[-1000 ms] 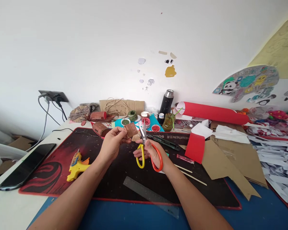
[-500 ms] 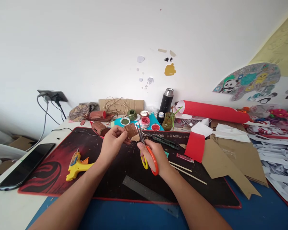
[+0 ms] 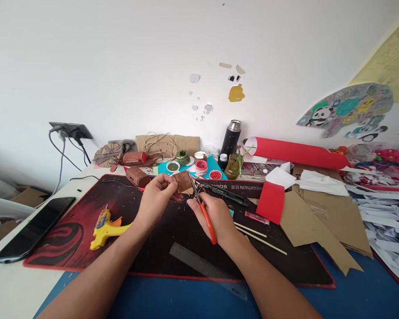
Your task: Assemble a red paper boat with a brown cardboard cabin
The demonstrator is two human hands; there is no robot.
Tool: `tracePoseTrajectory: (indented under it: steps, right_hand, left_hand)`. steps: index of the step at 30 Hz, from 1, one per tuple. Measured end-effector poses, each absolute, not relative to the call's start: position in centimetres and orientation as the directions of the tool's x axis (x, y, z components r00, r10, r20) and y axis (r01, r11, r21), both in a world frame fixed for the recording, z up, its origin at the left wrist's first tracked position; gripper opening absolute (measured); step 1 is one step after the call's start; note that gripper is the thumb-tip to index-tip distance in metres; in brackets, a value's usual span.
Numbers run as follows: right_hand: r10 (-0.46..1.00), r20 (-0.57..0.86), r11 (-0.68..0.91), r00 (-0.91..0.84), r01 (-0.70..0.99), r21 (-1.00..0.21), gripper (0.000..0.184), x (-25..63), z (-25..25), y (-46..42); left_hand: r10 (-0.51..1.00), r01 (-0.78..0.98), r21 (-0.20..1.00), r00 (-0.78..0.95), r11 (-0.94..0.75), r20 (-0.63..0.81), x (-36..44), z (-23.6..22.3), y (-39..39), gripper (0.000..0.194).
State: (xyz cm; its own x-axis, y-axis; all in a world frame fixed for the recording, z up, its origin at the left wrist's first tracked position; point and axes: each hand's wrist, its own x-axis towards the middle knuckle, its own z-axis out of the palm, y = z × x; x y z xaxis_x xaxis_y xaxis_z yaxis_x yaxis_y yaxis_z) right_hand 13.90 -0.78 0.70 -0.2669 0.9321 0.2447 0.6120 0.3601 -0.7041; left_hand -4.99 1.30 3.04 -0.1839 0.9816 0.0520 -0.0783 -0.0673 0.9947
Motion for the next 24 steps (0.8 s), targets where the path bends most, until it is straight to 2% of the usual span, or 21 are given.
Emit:
tracePoseTrajectory:
  steps: [9, 24]
  right_hand:
    - [0.937, 0.237, 0.35, -0.258, 0.733, -0.583, 0.033, 13.7, 0.5, -0.7]
    - [0.942, 0.184, 0.336, -0.282, 0.747, -0.574, 0.036, 13.7, -0.4, -0.1]
  left_hand:
    - [0.981, -0.137, 0.99, -0.192, 0.014, -0.04, -4.9, 3.2, 1.5, 0.035]
    - [0.984, -0.122, 0.992, -0.173, 0.021, -0.042, -5.0, 2.1, 1.8, 0.036]
